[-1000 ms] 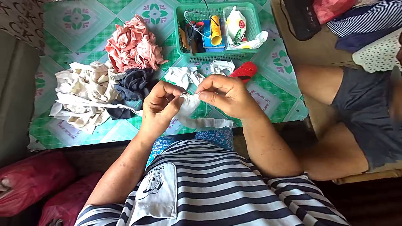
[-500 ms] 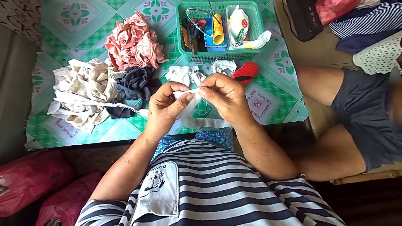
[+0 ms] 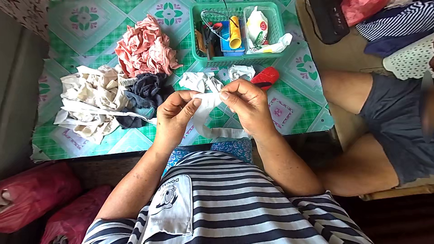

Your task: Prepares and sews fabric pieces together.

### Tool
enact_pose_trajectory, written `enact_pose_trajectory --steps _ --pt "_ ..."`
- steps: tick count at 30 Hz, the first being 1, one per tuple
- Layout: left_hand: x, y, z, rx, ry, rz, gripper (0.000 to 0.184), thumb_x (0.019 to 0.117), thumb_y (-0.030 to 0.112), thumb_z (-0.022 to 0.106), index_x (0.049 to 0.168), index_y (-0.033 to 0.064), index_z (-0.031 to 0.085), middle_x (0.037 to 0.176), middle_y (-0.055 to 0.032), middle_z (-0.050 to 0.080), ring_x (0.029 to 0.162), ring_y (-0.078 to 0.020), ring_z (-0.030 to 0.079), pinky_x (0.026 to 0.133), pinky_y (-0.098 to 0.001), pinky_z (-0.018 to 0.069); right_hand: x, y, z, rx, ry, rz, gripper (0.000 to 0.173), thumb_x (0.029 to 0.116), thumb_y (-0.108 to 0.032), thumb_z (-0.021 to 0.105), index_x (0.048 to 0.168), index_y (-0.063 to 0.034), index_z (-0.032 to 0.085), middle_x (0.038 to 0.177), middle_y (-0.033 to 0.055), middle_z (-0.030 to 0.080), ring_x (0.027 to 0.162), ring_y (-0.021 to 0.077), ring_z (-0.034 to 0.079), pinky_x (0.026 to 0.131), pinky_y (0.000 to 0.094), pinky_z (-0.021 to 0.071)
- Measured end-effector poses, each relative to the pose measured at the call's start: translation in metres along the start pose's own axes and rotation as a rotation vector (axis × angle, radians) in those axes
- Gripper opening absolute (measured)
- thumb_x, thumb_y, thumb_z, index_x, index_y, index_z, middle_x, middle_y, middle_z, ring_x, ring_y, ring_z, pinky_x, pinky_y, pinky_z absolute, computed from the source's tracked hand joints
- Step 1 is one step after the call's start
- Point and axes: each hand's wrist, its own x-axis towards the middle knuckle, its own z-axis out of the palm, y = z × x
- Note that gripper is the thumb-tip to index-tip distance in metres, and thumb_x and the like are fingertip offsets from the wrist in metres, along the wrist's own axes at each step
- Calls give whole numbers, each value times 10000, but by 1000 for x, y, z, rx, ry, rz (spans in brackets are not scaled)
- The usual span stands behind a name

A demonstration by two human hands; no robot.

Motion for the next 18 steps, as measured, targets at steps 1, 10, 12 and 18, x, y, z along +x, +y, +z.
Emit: enact_pose_trajectory --steps 1,10,12,18 --pt "0 0 0 1 18 -2 140 1025 100 605 1128 123 697 1010 54 724 877 -43 693 797 -236 593 0 -1 -1 -47 -5 -6 101 991 -30 586 1032 10 669 871 -16 644 723 -12 565 648 139 481" --pt "4 -4 11 378 -7 201 129 964 28 635 1072 -29 677 991 -30 650 832 -16 625 761 -170 550 48 -32 0 -398 0 -288 217 1041 -21 428 1093 113 590 951 124 634 794 76 615 714 221 541" --pt "4 -8 14 448 -39 224 132 956 28 640 1060 -38 688 963 -52 642 797 -21 610 721 -155 533 73 -38 9 -455 -5 -335 235 1034 -29 444 1095 103 628 931 132 649 781 112 624 703 260 542" --pt "-5 -8 20 810 -2 96 137 841 9 713 938 -79 670 845 -127 670 809 -113 645 778 -287 518 74 -63 68 -463 -283 -546 173 929 32 586 1065 59 690 960 151 704 937 222 692 822 340 567"
